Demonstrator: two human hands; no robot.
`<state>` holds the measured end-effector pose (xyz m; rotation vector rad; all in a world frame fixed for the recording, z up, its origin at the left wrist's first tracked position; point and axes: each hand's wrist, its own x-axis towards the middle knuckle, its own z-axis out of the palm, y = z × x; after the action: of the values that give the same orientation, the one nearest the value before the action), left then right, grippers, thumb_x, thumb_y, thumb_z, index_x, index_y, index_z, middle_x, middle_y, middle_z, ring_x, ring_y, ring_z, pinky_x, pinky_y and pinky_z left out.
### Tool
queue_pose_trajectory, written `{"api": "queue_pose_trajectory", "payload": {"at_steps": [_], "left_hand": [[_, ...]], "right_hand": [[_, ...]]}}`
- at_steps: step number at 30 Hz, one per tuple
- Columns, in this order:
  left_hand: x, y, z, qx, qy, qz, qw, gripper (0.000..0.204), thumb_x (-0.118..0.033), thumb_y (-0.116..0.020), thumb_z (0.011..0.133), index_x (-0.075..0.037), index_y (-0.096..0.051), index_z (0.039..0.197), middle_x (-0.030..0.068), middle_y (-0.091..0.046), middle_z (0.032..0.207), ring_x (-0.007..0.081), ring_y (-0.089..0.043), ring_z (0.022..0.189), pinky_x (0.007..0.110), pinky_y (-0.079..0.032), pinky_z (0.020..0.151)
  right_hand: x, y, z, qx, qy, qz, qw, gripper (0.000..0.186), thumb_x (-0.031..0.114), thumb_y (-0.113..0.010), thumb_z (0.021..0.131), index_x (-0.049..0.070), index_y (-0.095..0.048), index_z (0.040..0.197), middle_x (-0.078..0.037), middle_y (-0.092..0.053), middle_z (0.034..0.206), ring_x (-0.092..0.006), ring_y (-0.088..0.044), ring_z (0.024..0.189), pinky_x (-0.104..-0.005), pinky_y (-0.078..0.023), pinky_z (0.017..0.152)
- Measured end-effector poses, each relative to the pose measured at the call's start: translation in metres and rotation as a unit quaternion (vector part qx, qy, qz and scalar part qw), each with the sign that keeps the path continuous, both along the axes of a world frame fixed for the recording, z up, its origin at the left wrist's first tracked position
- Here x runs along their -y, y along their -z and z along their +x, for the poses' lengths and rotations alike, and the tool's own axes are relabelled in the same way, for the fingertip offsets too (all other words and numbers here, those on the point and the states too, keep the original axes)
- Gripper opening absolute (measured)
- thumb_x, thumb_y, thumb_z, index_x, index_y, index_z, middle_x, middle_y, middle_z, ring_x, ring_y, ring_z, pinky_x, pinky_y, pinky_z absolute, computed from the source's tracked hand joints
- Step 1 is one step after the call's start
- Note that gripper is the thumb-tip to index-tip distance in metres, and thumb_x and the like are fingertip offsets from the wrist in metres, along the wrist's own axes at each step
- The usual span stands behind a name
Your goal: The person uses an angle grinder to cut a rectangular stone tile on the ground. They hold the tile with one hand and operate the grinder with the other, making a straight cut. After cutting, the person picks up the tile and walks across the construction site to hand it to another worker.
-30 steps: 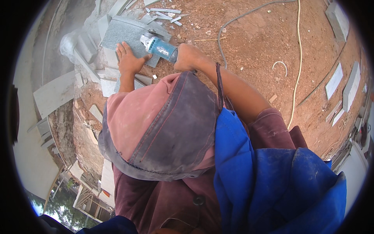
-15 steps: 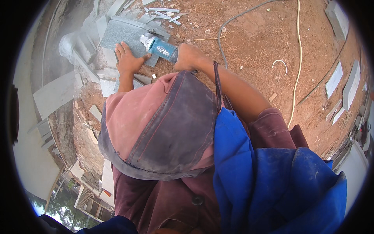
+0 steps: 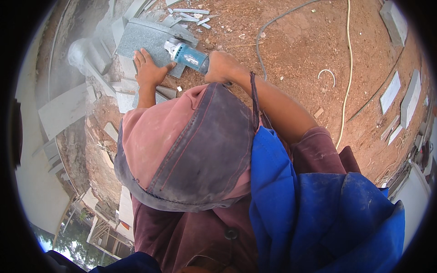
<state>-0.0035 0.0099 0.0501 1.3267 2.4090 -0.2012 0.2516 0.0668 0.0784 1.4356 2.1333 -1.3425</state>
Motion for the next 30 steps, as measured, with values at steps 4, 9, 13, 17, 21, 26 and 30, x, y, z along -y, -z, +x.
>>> {"api": "queue_pose_trajectory", "payload": {"at_steps": [4,9,13,17,21,26,30], "left_hand": [[0.002,-0.001,-0.002,-0.004,0.001,-0.001,1.000,0.140,-0.069,-0.084,0.073,-0.006,-0.006,0.170,0.0177,-0.003,0.178,0.0320,-0.005,0.165,0.070,-0.026,0.122],[0.003,0.002,-0.004,-0.010,0.003,-0.003,1.000,0.140,-0.071,-0.083,0.073,-0.006,-0.006,0.170,0.0171,-0.003,0.179,0.0317,-0.006,0.165,0.070,-0.027,0.122],[0.004,0.001,-0.005,-0.012,0.002,-0.003,1.000,0.140,-0.071,-0.083,0.073,-0.006,-0.006,0.170,0.0169,-0.003,0.179,0.0315,-0.006,0.165,0.070,-0.028,0.122],[0.005,0.000,-0.006,-0.012,0.002,0.000,1.000,0.141,-0.071,-0.084,0.072,-0.006,-0.006,0.170,0.0166,-0.003,0.179,0.0313,-0.006,0.165,0.070,-0.028,0.122],[0.006,-0.001,-0.006,-0.015,-0.001,-0.002,1.000,0.141,-0.070,-0.084,0.072,-0.006,-0.006,0.170,0.0163,-0.003,0.179,0.0312,-0.006,0.165,0.070,-0.028,0.122],[0.006,-0.004,-0.006,-0.014,-0.001,-0.008,1.000,0.141,-0.070,-0.084,0.072,-0.006,-0.006,0.170,0.0161,-0.003,0.179,0.0313,-0.006,0.165,0.070,-0.028,0.122],[0.008,-0.005,-0.008,-0.020,0.001,-0.005,1.000,0.140,-0.070,-0.084,0.072,-0.007,-0.006,0.170,0.0158,-0.003,0.179,0.0316,-0.006,0.165,0.070,-0.028,0.121]], "right_hand": [[0.001,0.001,0.000,-0.002,-0.005,-0.012,1.000,0.039,0.017,-0.071,0.069,-0.012,-0.074,0.095,-0.036,-0.073,0.102,-0.0455,-0.074,0.101,-0.0475,-0.059,0.091],[0.004,0.006,0.002,-0.007,0.005,-0.006,1.000,0.048,0.019,-0.077,0.067,-0.014,-0.072,0.102,-0.036,-0.073,0.104,-0.0445,-0.075,0.102,-0.0468,-0.059,0.089],[0.004,0.003,0.001,0.004,-0.003,-0.020,1.000,0.054,0.021,-0.080,0.065,-0.013,-0.071,0.107,-0.036,-0.073,0.107,-0.0438,-0.075,0.103,-0.0460,-0.059,0.089],[0.006,0.009,0.002,0.000,0.004,-0.016,1.000,0.053,0.020,-0.079,0.066,-0.012,-0.072,0.107,-0.035,-0.073,0.106,-0.0439,-0.075,0.103,-0.0463,-0.059,0.089],[0.008,0.003,0.002,-0.007,0.011,-0.014,1.000,0.042,0.018,-0.074,0.068,-0.013,-0.073,0.096,-0.035,-0.073,0.103,-0.0454,-0.074,0.102,-0.0474,-0.059,0.090],[0.010,0.011,-0.001,-0.020,0.015,-0.004,1.000,0.038,0.017,-0.071,0.068,-0.013,-0.074,0.091,-0.036,-0.073,0.101,-0.0461,-0.074,0.101,-0.0478,-0.059,0.090],[0.011,0.014,-0.001,-0.025,0.009,-0.002,1.000,0.038,0.018,-0.072,0.068,-0.013,-0.074,0.090,-0.037,-0.072,0.100,-0.0461,-0.075,0.100,-0.0479,-0.059,0.088]]}}
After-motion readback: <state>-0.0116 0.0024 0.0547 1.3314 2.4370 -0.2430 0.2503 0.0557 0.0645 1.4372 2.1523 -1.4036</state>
